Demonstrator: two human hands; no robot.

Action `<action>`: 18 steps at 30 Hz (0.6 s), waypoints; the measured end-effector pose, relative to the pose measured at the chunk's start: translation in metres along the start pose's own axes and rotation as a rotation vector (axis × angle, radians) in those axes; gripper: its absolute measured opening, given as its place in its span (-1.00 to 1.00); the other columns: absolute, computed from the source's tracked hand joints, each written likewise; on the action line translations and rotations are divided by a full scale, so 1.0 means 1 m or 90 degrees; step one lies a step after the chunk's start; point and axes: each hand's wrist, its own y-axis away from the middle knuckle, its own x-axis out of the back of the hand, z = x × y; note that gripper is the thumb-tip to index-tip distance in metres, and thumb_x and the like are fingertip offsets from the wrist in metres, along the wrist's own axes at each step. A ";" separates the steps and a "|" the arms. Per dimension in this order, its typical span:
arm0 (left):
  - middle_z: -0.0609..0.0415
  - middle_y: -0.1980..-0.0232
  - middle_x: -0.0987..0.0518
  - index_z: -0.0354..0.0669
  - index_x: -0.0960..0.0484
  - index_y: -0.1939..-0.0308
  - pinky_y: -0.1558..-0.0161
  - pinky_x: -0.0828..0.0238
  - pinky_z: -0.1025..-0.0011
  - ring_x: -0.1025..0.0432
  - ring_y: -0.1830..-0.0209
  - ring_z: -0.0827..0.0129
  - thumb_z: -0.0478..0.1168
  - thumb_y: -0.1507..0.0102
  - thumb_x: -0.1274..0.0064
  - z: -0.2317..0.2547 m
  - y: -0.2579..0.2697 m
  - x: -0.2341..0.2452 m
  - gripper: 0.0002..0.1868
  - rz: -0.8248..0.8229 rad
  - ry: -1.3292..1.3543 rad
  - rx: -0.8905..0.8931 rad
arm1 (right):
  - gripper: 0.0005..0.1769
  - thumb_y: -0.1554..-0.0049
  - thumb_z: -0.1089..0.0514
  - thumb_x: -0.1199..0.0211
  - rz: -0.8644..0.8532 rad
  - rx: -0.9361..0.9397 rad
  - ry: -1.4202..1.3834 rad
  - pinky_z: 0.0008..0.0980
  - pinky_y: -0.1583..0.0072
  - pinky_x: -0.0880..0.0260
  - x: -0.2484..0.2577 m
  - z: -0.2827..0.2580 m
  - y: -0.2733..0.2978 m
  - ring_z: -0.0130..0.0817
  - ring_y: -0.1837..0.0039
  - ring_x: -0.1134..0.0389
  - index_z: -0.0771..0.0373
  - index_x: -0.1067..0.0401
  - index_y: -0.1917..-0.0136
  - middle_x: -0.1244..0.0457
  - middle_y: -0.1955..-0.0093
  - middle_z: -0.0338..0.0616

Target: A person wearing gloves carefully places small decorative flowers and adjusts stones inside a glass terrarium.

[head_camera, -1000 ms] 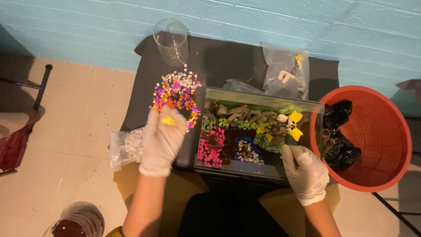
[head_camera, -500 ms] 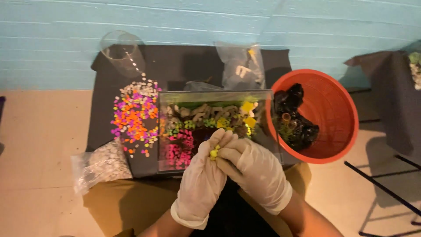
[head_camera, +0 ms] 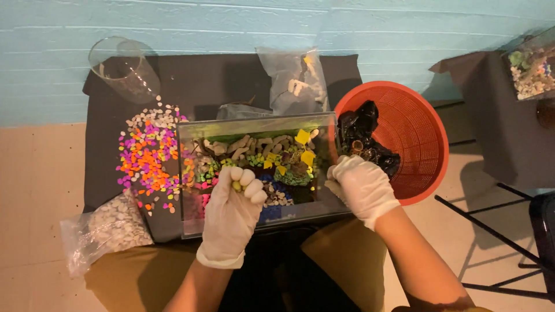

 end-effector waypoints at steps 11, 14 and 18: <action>-0.01 0.04 -0.37 -0.18 -0.36 -0.03 -0.07 -0.40 0.18 -0.38 0.04 0.19 -0.08 -0.57 0.52 -0.012 -0.016 0.030 -0.66 -0.036 -0.090 0.052 | -0.80 -0.17 -0.16 -0.18 -0.008 -0.031 -0.062 -0.36 0.16 -0.52 0.059 0.004 -0.003 -0.30 0.06 -0.45 -0.13 -0.52 0.20 -0.33 0.20 -0.34; -0.13 -0.07 -0.47 -0.26 -0.41 -0.11 -0.21 -0.40 0.09 -0.46 -0.11 0.09 -0.04 -0.56 0.49 -0.015 -0.019 0.023 -0.59 -0.036 -0.108 0.043 | -0.69 -0.35 -0.32 0.01 0.043 -0.018 -0.093 -0.70 0.16 -0.43 0.095 -0.020 -0.004 -0.71 0.16 -0.36 -0.34 -0.45 0.13 -0.27 0.22 -0.68; -0.20 -0.07 -0.53 -0.35 -0.62 -0.11 -0.23 -0.35 0.17 -0.40 -0.18 0.06 0.01 -0.48 0.18 -0.013 -0.017 0.002 -0.53 0.128 -0.180 0.051 | -0.69 -0.20 0.03 -0.22 0.101 0.228 -0.341 -0.14 0.11 -0.39 0.117 -0.057 -0.036 -0.16 0.07 -0.39 0.10 -0.44 -0.20 -0.36 0.01 -0.21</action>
